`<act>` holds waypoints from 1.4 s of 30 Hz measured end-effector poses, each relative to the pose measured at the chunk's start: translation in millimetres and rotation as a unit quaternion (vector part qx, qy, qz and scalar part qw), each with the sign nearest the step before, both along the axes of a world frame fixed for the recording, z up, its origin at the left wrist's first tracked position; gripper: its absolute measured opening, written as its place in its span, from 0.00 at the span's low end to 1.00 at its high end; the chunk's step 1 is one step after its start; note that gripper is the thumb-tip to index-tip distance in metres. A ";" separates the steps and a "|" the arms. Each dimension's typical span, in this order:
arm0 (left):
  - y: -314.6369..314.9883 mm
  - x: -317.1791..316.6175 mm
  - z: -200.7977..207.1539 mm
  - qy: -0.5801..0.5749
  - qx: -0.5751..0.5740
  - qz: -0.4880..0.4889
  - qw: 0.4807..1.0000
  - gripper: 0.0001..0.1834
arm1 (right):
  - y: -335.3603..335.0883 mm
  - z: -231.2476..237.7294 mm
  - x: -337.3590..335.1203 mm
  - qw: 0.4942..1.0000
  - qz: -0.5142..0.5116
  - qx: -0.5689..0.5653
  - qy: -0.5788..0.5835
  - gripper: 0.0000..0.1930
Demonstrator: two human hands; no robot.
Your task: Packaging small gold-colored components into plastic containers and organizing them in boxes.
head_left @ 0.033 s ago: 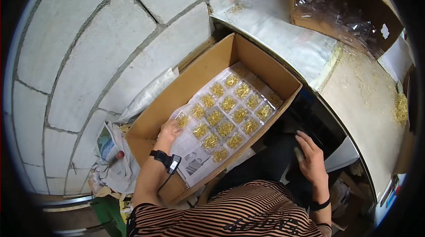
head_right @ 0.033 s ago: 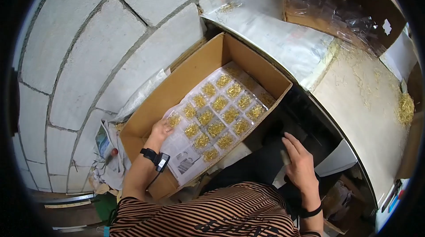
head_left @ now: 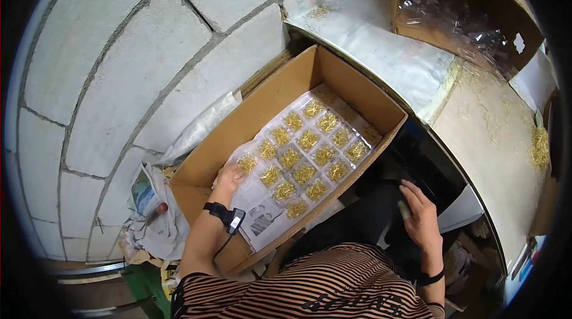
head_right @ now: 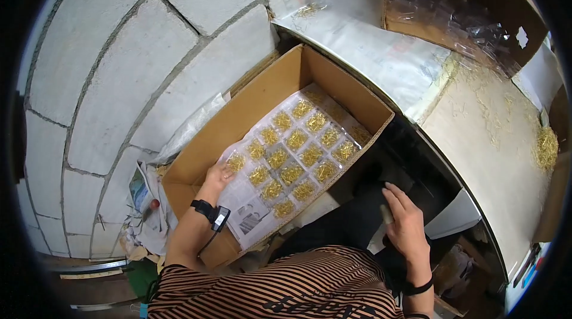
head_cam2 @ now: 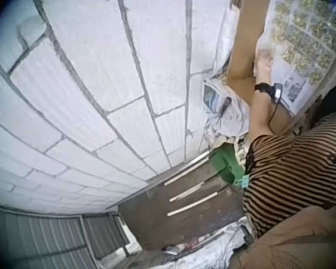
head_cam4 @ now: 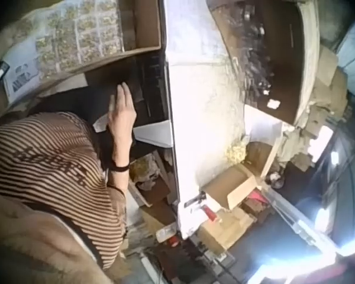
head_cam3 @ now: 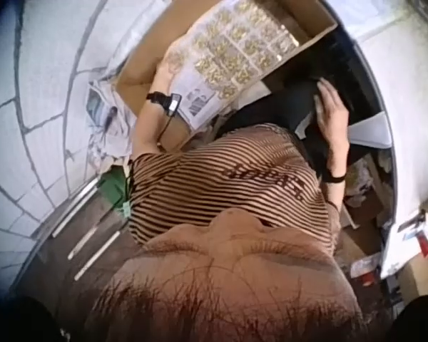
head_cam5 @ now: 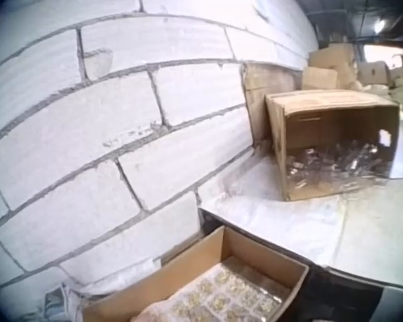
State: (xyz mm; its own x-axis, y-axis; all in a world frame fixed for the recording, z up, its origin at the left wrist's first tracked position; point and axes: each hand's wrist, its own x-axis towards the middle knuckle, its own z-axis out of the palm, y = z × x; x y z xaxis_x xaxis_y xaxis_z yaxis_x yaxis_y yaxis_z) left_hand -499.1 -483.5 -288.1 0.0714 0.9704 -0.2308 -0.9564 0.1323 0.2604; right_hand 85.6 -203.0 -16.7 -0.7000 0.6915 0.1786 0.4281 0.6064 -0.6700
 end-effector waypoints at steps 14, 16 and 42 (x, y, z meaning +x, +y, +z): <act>100.2 121.9 55.3 0.456 -0.522 0.221 0.686 0.05 | -4.1 -19.2 20.8 0.996 -0.019 -0.008 -0.083 0.16; 115.5 134.5 50.9 0.556 -0.416 0.172 0.698 0.08 | -1.4 -24.2 35.1 0.996 -0.039 0.008 -0.083 0.15; 494.6 377.2 305.1 0.822 0.135 -0.018 0.553 0.11 | 369.2 -10.0 134.4 0.870 -0.278 -0.025 -0.407 0.37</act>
State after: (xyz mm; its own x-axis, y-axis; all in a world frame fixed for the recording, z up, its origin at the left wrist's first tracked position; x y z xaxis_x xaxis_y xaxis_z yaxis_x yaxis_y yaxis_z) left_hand -122.0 11.1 17.0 0.0013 0.9900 0.1413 0.6047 -0.1133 0.7883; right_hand 220.0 166.2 -26.7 -0.1358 0.9562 -0.2594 0.9907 0.1335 -0.0264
